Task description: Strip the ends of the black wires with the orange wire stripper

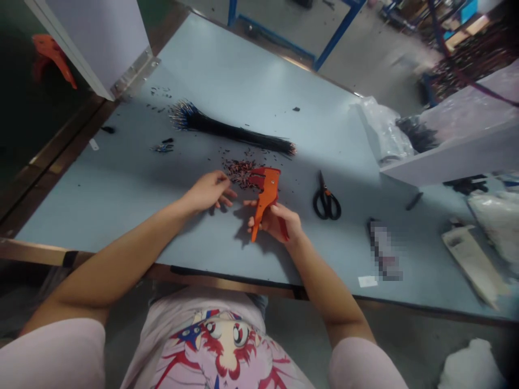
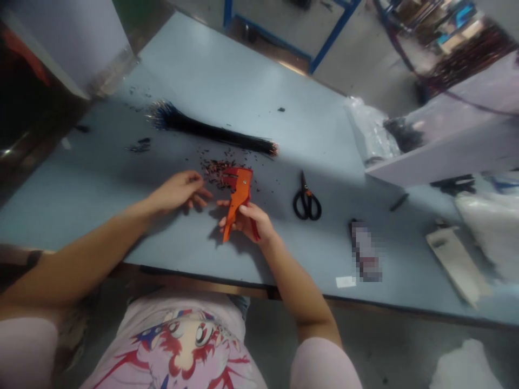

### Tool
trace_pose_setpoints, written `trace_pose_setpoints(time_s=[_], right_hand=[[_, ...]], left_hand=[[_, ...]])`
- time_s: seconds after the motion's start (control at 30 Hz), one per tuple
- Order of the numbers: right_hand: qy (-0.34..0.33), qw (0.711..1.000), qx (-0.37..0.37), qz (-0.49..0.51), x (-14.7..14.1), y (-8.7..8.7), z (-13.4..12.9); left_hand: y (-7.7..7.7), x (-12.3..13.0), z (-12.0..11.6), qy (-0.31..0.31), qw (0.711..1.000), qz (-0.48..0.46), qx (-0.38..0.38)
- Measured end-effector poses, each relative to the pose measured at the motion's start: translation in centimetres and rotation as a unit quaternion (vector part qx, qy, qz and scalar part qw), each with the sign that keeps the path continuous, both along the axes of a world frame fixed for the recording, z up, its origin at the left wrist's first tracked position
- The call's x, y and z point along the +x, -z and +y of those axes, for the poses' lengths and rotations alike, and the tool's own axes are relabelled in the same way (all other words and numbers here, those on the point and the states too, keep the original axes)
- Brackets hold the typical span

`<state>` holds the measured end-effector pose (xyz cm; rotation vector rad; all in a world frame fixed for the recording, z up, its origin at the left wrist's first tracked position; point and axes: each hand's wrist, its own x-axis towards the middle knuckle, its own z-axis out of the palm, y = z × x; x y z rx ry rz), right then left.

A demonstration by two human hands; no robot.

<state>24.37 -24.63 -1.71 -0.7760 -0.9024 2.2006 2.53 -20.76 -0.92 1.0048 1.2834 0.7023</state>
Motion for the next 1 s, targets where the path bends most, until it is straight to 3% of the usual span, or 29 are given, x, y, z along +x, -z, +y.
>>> trace_pose_setpoints(time_s=[0.07, 0.17, 0.23, 0.37, 0.5, 0.7, 0.87, 1.0], right_hand=[[0.016, 1.0, 0.009, 0.009, 0.1, 0.1, 0.0], [0.041, 0.999, 0.017, 0.025, 0.2, 0.2, 0.2], [0.046, 0.998, 0.014, 0.03, 0.3, 0.3, 0.2], [0.058, 0.998, 0.005, 0.025, 0.2, 0.3, 0.1], [0.06, 0.998, -0.011, 0.009, 0.2, 0.1, 0.0], [0.023, 0.999, -0.031, 0.008, 0.1, -0.6, -0.6], [0.005, 1.0, -0.028, 0.002, 0.0, -1.3, -1.1], [-0.002, 1.0, -0.027, 0.012, -0.1, -1.4, -1.2]], left_hand=[[0.5, 0.6, -0.2, -0.014, 1.0, 0.009, 0.013], [1.5, 0.8, 0.3, -0.105, 0.985, 0.014, 0.135], [1.7, 0.5, 0.7, -0.132, 0.976, -0.008, 0.176], [1.1, 0.1, 0.6, -0.131, 0.973, -0.085, 0.17], [0.2, 0.6, -0.6, -0.111, 0.969, -0.098, 0.196], [0.0, 0.8, -1.3, -0.131, 0.944, -0.011, 0.304], [-0.1, 0.4, -1.2, -0.118, 0.882, 0.119, 0.441], [-0.4, 0.4, -1.5, -0.101, 0.86, 0.152, 0.477]])
